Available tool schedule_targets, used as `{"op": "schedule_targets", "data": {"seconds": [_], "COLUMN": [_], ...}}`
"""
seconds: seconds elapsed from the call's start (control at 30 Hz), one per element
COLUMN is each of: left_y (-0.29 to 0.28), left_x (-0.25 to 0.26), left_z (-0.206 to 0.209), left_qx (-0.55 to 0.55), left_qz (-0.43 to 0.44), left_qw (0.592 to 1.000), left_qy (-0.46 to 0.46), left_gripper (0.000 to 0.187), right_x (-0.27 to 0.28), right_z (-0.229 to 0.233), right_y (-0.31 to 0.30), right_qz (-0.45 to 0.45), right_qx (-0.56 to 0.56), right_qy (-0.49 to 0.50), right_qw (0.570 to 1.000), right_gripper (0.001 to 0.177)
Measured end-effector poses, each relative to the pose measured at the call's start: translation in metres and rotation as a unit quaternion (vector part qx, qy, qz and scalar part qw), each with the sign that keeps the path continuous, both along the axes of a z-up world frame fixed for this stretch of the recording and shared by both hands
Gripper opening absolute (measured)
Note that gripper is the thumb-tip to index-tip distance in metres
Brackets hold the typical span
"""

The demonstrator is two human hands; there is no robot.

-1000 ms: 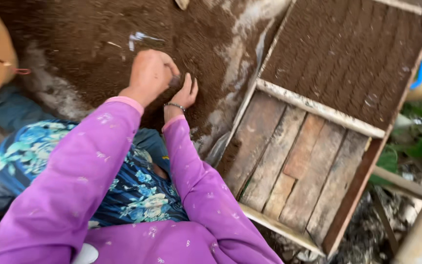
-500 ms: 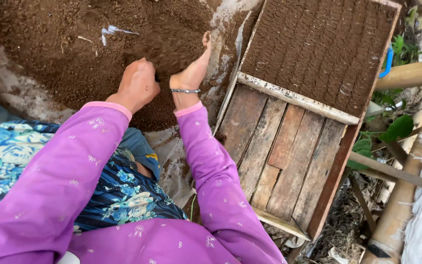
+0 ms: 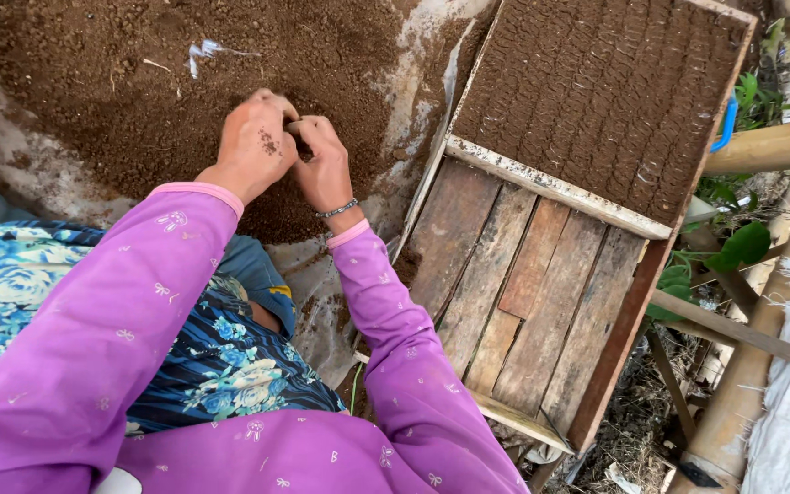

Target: The person scoops soil from a pile on the ground and fills a rectangular seed tray placed on a wooden surface. They repeatedly pack the soil into the tray by hand.

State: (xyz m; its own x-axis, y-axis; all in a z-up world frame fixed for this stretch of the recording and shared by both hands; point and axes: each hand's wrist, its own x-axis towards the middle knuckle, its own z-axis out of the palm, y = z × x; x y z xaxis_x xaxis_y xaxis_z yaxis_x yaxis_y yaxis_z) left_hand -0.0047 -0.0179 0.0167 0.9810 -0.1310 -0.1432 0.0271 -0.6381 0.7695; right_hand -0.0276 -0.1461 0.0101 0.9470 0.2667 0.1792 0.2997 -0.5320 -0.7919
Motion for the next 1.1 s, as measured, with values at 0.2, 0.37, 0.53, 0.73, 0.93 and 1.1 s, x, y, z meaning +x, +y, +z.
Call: {"op": "schedule_targets", "data": {"seconds": [0.2,0.37,0.53,0.73,0.93,1.1], "left_y": [0.042,0.03,0.023,0.023,0.014,0.014], "left_x": [0.011,0.006,0.008,0.007,-0.004,-0.012], "left_z": [0.007,-0.007,-0.02,-0.019,-0.013,-0.009], "left_qx": [0.059,0.106,0.116,0.137,0.182,0.111], "left_qz": [0.009,-0.011,-0.015,-0.043,-0.107,-0.178], "left_qw": [0.997,0.992,0.99,0.988,0.974,0.972], "left_qy": [-0.055,-0.069,-0.084,-0.049,-0.081,-0.102], "left_gripper": [0.012,0.017,0.017,0.018,0.021,0.025], "right_x": [0.004,0.041,0.036,-0.011,-0.02,-0.027], "right_z": [-0.003,-0.042,-0.017,-0.008,-0.006,0.0], "right_y": [0.011,0.031,0.019,0.021,0.013,-0.025], "right_qz": [-0.094,-0.427,-0.349,-0.121,-0.101,-0.093], "right_qx": [0.236,0.226,0.49,-0.049,-0.054,-0.134], "right_qy": [0.09,0.17,0.248,-0.055,0.074,0.095], "right_qw": [0.963,0.859,0.759,0.99,0.991,0.982], "right_gripper": [0.023,0.022,0.021,0.045,0.053,0.045]}}
